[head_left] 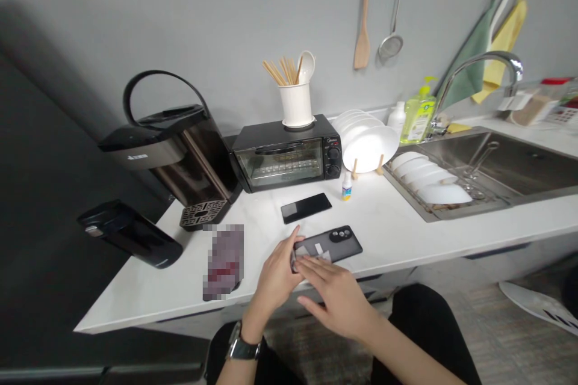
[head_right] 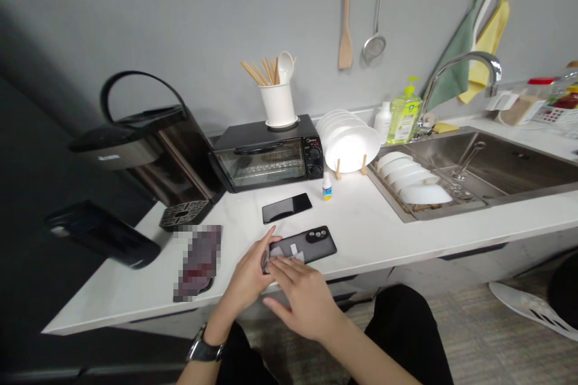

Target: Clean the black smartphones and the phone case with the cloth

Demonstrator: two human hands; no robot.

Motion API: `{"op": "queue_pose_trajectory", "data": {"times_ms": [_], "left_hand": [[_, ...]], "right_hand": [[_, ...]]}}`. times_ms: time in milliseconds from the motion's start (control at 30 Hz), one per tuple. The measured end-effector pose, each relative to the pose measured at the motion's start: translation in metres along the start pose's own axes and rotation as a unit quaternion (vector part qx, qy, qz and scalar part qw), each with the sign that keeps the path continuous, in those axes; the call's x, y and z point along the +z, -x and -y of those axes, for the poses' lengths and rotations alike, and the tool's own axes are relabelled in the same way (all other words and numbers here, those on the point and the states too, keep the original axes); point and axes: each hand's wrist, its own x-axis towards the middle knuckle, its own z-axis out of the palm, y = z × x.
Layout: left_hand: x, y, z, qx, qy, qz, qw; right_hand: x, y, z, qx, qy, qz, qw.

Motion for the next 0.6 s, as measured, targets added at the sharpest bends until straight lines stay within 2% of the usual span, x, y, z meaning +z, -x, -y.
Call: {"op": "queue_pose_trajectory", "data": {"times_ms": [167,267,367,500,600], "left_hand": [[-0.002,-0.001,-0.004,-0.005,-0.006,-0.006,1.000],[-0.001,-0.003,-0.002,0.003,-0.005,-0.007,1.000],[0.000,-0.003,-0.001,0.003,0.000,-0.008,1.000],[0.000,-0.001,0.000,0.002,-0.006,0.000,1.000],[0.000,0.000,0.001,-0.002,-0.008,0.000,1.000]], "right_hand": [[-0.035,0.045,-0.054,0.040,0.118,-0.022,0.992],[-0.038,0.043,-0.072,0.075,0.174,-0.043,0.981],[-0.019,0.017,-0.064,0.097,0.177,-0.074,0.977],[0.013,-0.019,-0.027,0.076,0.111,-0.078,0.988],[0.019,-0.019,-0.006,0.029,0.056,-0.044,0.997]]}}
